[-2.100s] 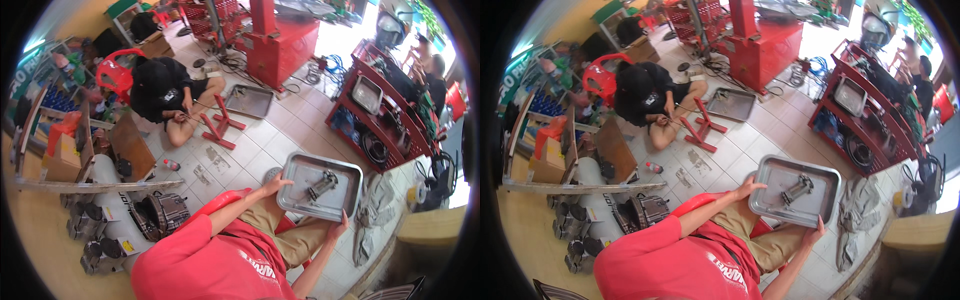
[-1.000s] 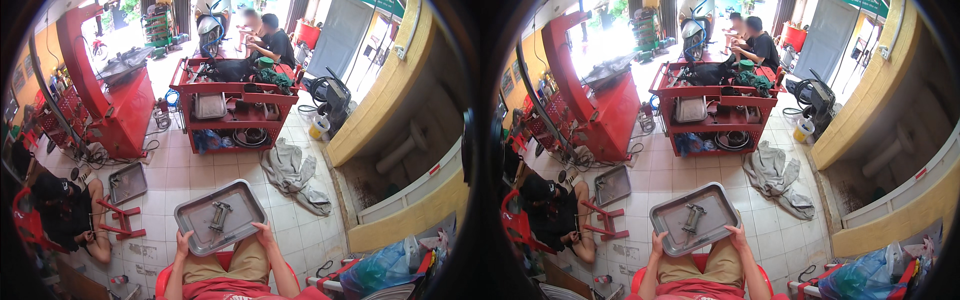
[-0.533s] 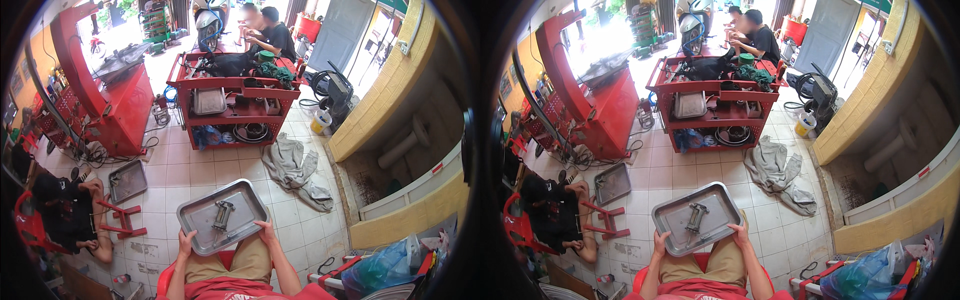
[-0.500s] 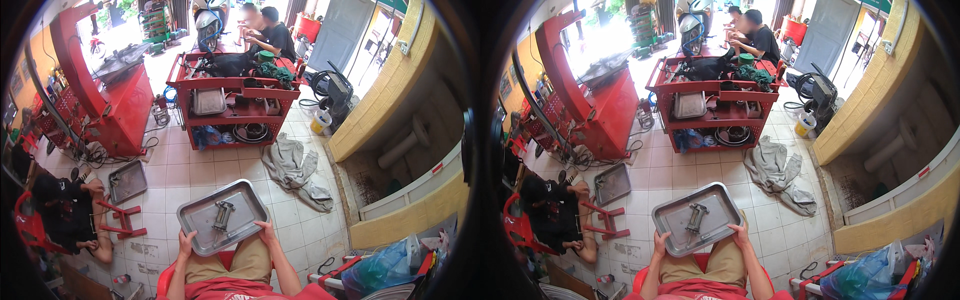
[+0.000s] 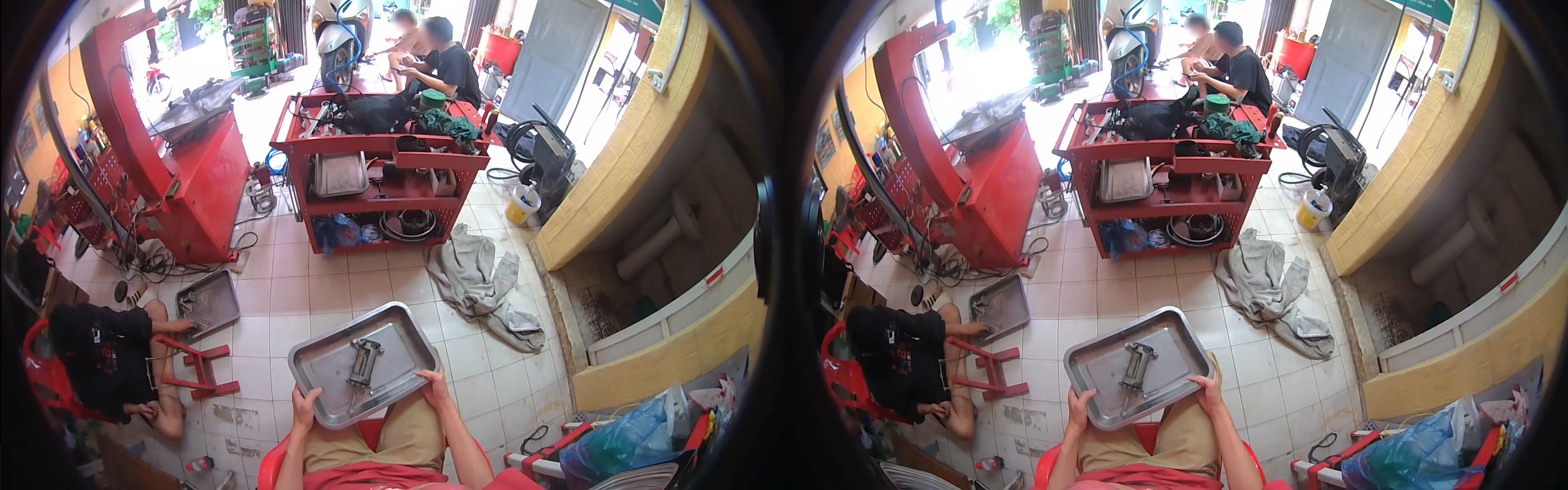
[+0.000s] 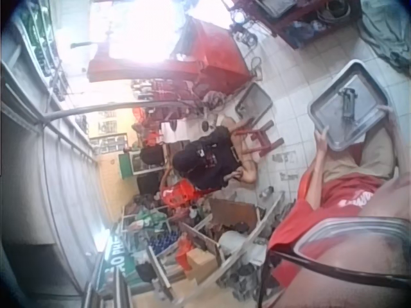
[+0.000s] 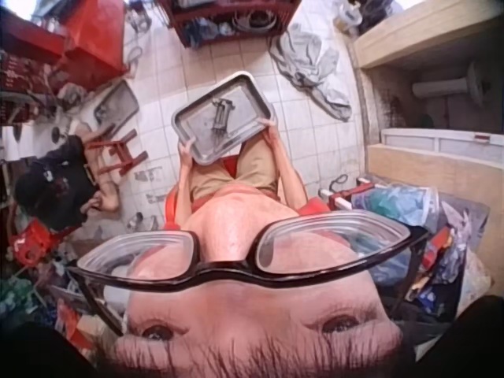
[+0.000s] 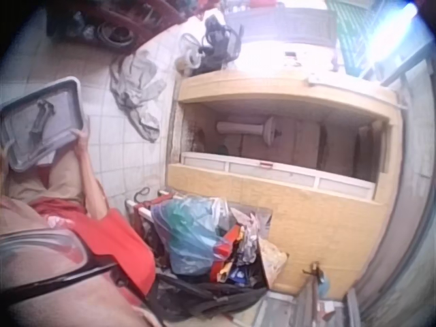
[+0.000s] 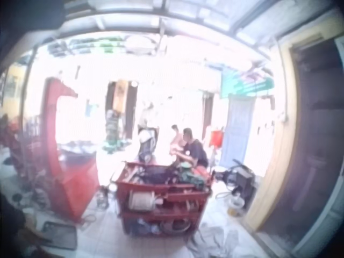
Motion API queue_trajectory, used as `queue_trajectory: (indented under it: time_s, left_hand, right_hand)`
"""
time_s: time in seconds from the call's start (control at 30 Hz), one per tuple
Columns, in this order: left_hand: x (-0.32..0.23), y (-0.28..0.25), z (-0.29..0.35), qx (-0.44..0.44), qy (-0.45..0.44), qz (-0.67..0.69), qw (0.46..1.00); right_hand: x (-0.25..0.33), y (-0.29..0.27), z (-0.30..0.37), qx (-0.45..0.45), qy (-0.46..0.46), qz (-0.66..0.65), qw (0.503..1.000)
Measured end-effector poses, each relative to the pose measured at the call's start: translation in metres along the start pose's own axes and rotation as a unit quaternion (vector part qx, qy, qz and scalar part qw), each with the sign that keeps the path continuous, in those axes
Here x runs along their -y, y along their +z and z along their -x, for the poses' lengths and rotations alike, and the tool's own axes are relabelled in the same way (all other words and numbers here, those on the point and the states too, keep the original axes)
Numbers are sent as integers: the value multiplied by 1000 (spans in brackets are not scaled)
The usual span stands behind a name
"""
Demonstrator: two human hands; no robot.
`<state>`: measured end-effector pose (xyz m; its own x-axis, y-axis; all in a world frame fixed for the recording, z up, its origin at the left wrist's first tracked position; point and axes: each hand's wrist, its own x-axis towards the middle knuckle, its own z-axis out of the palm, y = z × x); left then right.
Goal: The person sits on a red chair and assembles a mechanical component, likely a carburetor, using small metal parts and screws. They manipulate the parts over a metal tray, inserting pins and tightening screws by hand. The person occasionally looks around the workshop before returning to the assembly task.
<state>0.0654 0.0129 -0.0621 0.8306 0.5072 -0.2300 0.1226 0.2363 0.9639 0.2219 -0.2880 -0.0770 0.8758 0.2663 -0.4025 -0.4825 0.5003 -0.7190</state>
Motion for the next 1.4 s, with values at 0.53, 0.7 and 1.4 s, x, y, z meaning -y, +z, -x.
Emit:
queue_trajectory:
  time_s: [0.53,0.7,1.4]
  left_hand:
    - [-8,0,3,-16,0,-8,1000]
    - [-5,-3,1,-13,9,-1,1000]
    - [-65,18,-2,-104,45,-465,878]
  right_hand:
    - [-1,6,3,1,-8,-22,1000]
    - [1,9,6,18,-22,-18,999]
    - [-5,-3,104,-64,-190,498,844]
